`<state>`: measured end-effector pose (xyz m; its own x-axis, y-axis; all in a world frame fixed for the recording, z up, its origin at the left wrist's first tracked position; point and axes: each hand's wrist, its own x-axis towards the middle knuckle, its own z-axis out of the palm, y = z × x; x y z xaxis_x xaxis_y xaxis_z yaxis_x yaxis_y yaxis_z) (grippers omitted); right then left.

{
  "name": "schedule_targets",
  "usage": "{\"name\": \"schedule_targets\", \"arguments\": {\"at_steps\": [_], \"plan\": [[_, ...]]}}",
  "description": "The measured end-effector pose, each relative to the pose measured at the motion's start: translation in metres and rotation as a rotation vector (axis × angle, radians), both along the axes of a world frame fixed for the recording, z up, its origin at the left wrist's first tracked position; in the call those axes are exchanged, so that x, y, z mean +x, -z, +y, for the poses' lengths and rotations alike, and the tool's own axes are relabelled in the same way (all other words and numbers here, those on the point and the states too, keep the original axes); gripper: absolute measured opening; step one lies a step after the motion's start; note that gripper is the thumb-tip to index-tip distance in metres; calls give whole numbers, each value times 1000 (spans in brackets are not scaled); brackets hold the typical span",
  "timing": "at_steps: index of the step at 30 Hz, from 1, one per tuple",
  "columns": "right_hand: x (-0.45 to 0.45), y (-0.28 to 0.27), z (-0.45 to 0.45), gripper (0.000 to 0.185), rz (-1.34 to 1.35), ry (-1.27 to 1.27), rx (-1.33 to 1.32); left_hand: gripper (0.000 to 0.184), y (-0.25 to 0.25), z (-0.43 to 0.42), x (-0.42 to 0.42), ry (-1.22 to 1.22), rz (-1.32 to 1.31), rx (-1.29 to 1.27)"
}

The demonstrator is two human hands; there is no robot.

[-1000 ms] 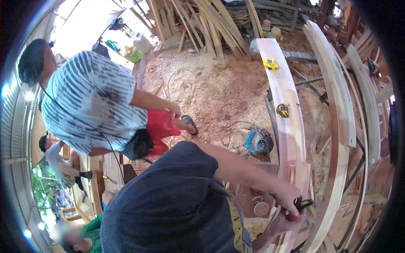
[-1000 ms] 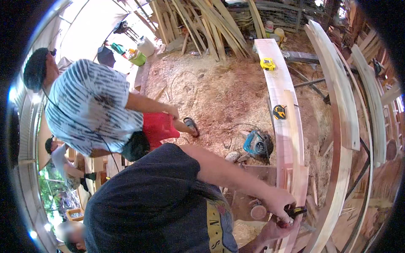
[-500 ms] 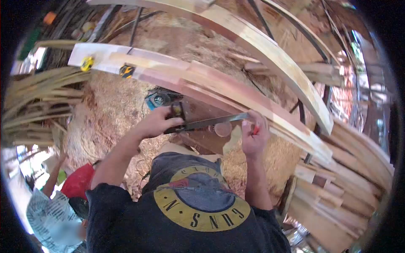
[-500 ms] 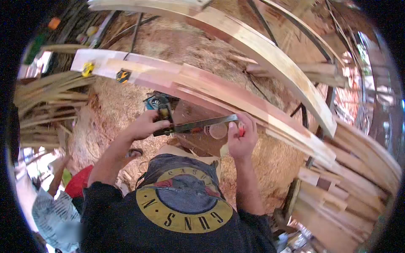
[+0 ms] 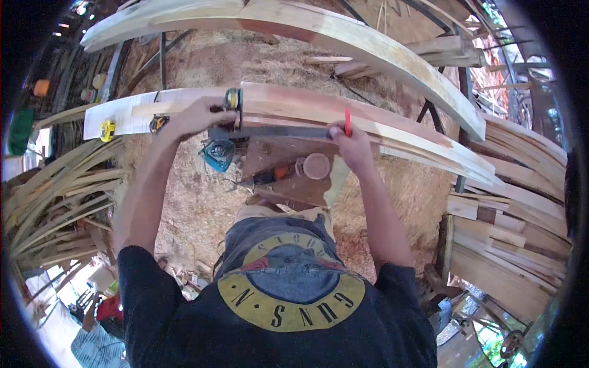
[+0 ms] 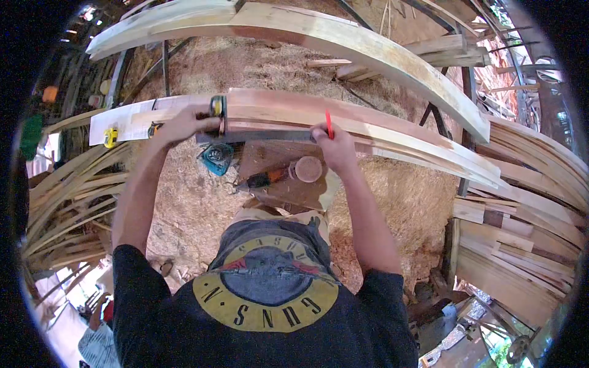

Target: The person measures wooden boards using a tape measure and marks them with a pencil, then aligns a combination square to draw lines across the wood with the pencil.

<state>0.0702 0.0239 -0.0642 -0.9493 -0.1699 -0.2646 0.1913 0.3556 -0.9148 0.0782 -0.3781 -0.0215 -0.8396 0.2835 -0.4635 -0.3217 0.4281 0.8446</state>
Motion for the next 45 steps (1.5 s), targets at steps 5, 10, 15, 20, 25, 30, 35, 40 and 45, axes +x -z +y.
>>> {"name": "schedule_targets", "arguments": {"at_steps": [5,10,15,20,25,30,35,40,45], "plan": [[-28,11,-19,20,-86,65,-71,58,2,3,-31,-42,185,-404],[-38,15,-34,18,-88,99,-49,87,4,4,-28,7,378,-583],[-44,2,-44,17,-172,87,-29,72,13,-7,-27,-86,335,-662],[-51,11,-52,18,-207,115,-49,62,27,-9,-27,-110,511,-746],[-57,41,-55,15,-205,140,-78,55,14,17,-19,-47,879,-947],[-57,47,-55,11,-168,136,-150,43,29,43,-23,224,1047,-681],[-55,41,-52,13,-168,96,-187,35,38,43,-27,349,961,-717],[-49,30,-51,17,47,-22,96,32,41,35,-25,327,941,-690],[-43,35,-53,15,627,-31,376,31,43,37,-23,281,949,-647]]}}
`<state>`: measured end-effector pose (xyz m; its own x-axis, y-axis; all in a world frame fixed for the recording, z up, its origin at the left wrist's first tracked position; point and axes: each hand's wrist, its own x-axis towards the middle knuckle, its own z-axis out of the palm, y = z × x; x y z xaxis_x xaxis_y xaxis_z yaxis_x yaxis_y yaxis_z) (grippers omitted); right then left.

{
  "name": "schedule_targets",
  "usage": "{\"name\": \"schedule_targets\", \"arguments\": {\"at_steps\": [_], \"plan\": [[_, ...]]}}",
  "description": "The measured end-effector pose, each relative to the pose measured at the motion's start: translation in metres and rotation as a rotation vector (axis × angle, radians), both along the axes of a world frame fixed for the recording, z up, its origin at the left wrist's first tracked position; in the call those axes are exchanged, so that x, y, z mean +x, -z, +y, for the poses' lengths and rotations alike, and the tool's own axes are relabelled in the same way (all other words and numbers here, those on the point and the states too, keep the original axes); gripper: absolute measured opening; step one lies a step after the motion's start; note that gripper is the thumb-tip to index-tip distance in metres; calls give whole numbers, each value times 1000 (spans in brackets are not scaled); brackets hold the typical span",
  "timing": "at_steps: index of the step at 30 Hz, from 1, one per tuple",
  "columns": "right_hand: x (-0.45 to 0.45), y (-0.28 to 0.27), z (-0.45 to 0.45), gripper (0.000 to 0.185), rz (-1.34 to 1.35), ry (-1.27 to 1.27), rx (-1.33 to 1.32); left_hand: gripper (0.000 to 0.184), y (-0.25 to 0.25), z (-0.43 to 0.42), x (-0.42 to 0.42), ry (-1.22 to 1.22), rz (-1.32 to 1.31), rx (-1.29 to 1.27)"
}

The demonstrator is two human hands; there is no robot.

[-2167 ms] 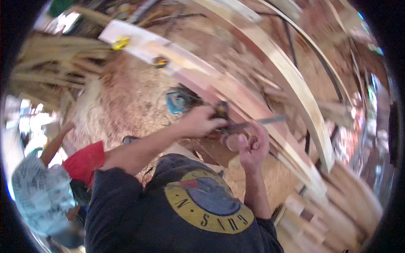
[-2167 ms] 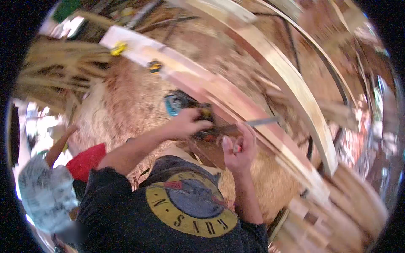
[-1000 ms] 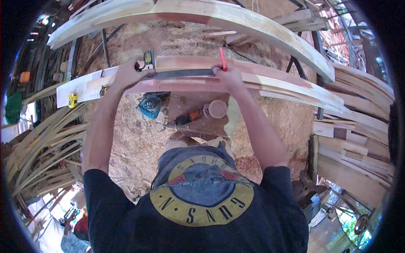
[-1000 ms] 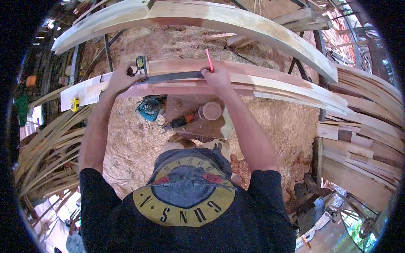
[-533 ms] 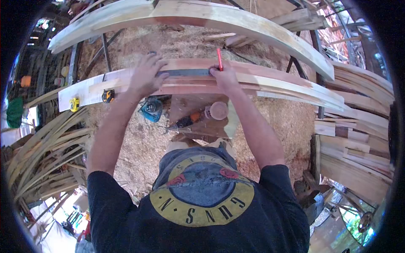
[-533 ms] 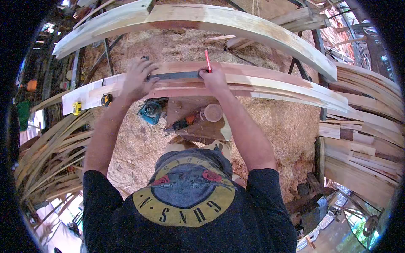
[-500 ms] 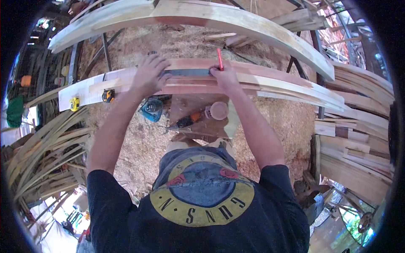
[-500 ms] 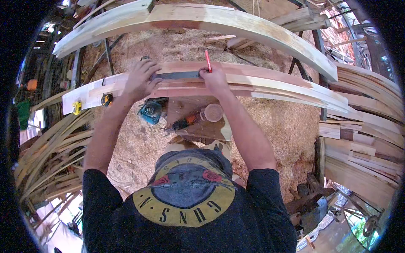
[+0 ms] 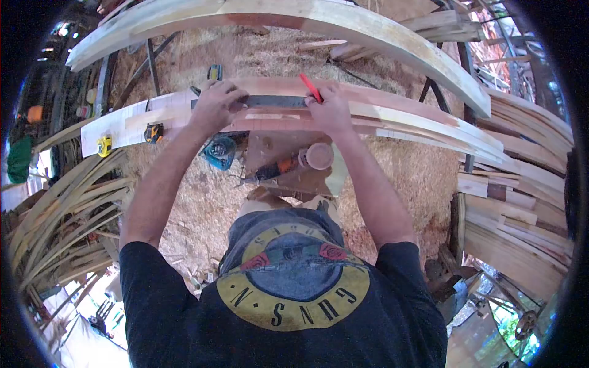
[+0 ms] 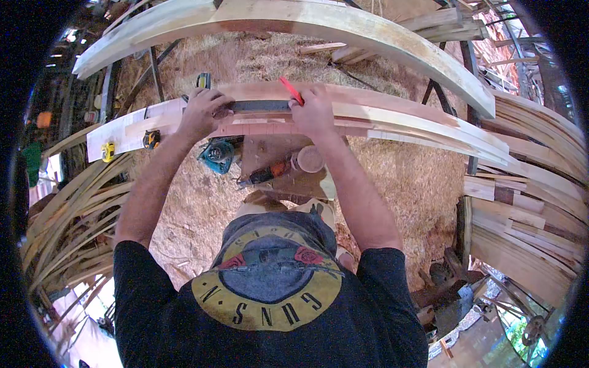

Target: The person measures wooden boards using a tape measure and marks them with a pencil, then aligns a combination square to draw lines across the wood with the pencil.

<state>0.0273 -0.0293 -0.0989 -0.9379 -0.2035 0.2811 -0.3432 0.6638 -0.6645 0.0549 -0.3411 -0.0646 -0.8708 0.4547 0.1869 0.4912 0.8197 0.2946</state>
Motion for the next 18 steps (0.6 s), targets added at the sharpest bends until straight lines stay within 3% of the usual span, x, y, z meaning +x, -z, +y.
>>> {"name": "schedule_targets", "arguments": {"at_steps": [3,6,18], "plan": [[-2,1,4,13,-192,39,-20,31,2,3,-2,15,23,40],[-10,12,9,12,-84,10,-23,30,1,9,-2,5,43,33],[-10,11,12,11,-134,31,36,26,4,14,0,-33,36,42]]}}
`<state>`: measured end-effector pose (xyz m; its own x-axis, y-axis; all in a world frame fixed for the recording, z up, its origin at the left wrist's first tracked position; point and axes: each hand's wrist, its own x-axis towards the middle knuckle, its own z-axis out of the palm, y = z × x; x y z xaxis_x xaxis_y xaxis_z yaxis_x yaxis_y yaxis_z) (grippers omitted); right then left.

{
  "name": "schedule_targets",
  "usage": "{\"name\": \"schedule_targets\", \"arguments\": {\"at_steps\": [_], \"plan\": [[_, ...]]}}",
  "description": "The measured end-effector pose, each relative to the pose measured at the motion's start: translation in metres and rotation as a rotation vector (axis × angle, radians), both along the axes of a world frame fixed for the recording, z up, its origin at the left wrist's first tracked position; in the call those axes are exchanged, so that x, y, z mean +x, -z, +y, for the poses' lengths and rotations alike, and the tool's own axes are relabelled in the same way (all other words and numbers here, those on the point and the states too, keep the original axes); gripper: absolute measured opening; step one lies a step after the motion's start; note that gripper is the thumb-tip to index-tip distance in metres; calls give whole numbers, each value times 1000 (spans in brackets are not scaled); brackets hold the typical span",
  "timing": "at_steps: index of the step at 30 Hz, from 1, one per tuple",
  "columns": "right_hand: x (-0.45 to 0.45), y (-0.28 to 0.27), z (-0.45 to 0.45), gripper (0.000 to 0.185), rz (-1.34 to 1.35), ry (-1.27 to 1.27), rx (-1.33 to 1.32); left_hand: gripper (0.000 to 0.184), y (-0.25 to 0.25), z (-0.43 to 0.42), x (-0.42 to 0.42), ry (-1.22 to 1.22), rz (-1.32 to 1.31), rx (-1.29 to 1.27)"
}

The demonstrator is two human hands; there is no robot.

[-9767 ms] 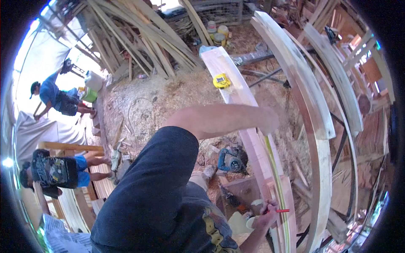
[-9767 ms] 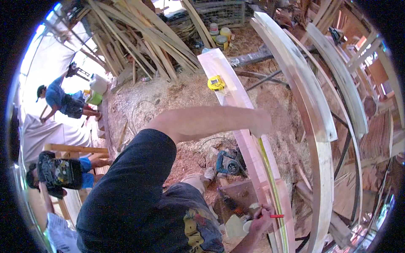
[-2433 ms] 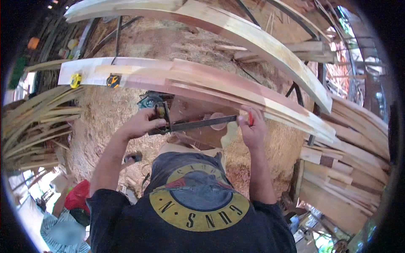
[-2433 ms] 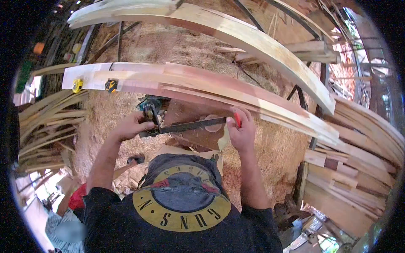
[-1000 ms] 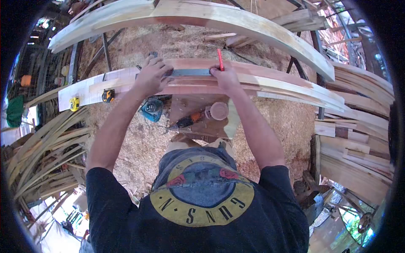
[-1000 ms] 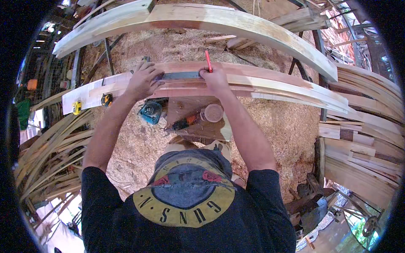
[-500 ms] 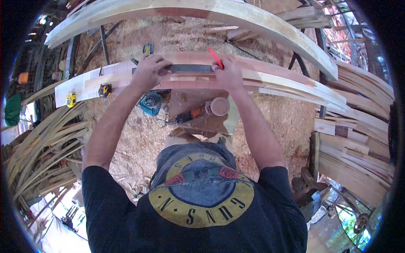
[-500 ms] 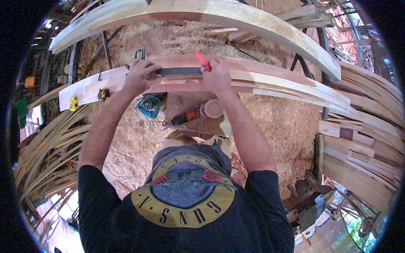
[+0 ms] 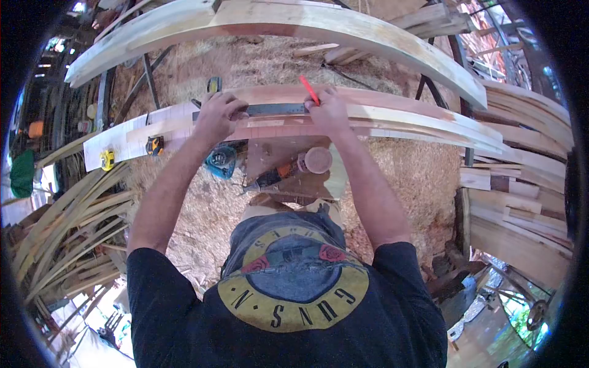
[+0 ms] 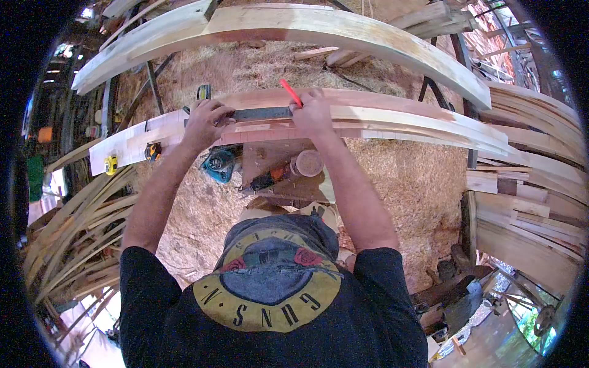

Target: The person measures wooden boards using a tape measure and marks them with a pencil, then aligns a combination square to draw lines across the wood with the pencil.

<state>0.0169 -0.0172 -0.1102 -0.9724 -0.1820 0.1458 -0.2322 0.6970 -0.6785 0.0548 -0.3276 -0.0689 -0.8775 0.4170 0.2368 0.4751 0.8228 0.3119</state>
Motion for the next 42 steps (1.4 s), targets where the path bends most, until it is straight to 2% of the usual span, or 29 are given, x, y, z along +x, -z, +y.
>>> {"name": "schedule_targets", "arguments": {"at_steps": [9,30,33,35,37,39,40,42], "plan": [[4,-3,0,15,-57,41,-83,26,2,1,0,-11,7,35],[5,2,-1,12,-37,65,-75,22,0,1,0,-39,-44,17],[2,7,5,14,-172,109,-426,24,1,2,0,-60,-83,2],[-3,7,21,19,-554,254,-805,25,2,2,-1,-84,-115,-13],[-4,3,32,24,-679,299,-1134,25,2,5,-1,-113,-138,-34],[0,-2,36,29,-529,233,-1417,27,1,7,-1,-127,-142,-62],[-1,-10,32,37,-500,308,-1402,29,0,8,-2,-134,-143,-77],[2,-13,44,38,-596,149,-1385,28,-3,11,-4,-166,-180,-126]]}}
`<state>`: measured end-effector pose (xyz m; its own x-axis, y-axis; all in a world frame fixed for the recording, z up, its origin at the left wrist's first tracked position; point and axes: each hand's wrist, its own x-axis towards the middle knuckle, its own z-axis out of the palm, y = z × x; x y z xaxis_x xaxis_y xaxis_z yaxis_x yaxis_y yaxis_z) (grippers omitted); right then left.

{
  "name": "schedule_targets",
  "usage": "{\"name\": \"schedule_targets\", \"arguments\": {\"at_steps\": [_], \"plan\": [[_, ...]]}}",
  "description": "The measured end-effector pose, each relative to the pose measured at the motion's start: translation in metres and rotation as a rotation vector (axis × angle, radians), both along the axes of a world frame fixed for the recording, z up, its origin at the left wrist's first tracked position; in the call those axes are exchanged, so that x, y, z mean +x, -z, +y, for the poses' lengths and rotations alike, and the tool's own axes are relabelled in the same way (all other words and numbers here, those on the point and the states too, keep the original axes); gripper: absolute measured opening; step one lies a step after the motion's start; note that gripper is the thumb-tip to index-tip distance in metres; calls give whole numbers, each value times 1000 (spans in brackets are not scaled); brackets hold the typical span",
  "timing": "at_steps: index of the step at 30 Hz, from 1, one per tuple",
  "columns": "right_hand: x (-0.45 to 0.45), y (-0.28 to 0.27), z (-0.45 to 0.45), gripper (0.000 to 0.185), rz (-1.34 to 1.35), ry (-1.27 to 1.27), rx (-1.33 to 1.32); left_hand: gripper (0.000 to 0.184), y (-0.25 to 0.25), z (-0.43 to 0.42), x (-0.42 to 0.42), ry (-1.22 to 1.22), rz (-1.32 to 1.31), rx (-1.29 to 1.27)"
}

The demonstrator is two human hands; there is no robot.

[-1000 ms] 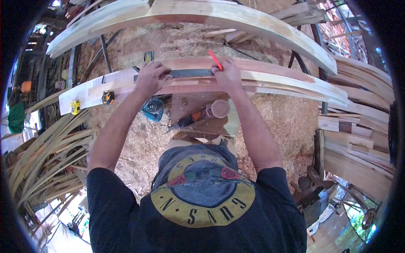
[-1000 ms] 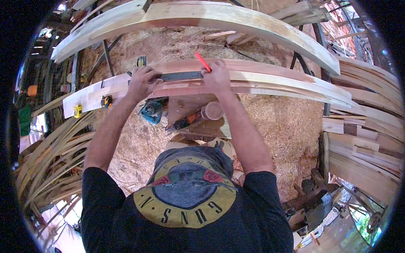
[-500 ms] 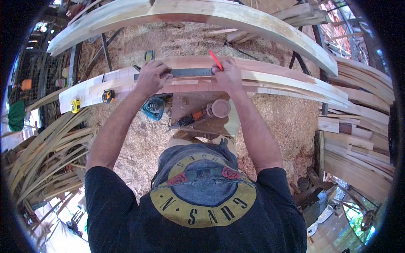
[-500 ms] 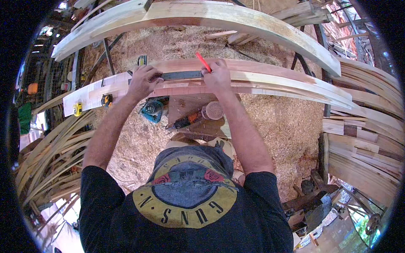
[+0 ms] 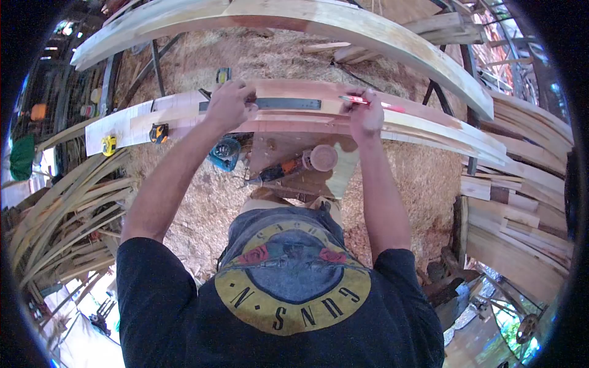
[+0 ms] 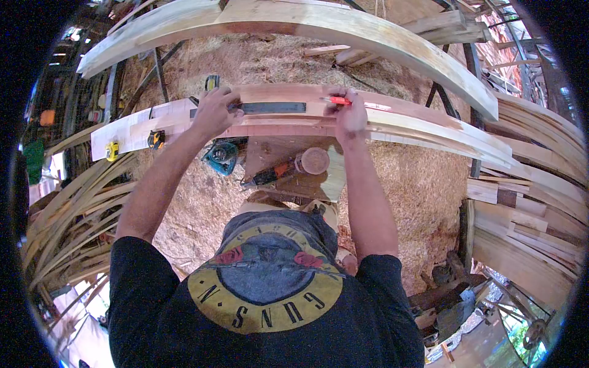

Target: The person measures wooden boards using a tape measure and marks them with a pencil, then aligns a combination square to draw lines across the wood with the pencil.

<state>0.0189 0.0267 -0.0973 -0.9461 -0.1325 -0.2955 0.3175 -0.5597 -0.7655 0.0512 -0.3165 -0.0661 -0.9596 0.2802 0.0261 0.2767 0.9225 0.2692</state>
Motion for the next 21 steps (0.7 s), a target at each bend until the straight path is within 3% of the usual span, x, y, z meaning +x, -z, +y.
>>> {"name": "schedule_targets", "arguments": {"at_steps": [1,4,8,13,21], "plan": [[3,-2,4,39,13,-80,-16,28,-2,2,-1,-13,-20,-24],[16,-22,-12,38,69,-129,457,29,-9,4,-11,-6,-111,-100],[19,-17,-41,20,214,-154,353,30,-13,7,-32,12,-334,-161],[25,-13,-67,16,199,-209,520,37,-18,11,-56,40,-525,-248],[26,-2,-99,14,407,-176,745,40,-27,16,-63,34,-534,-309]]}}
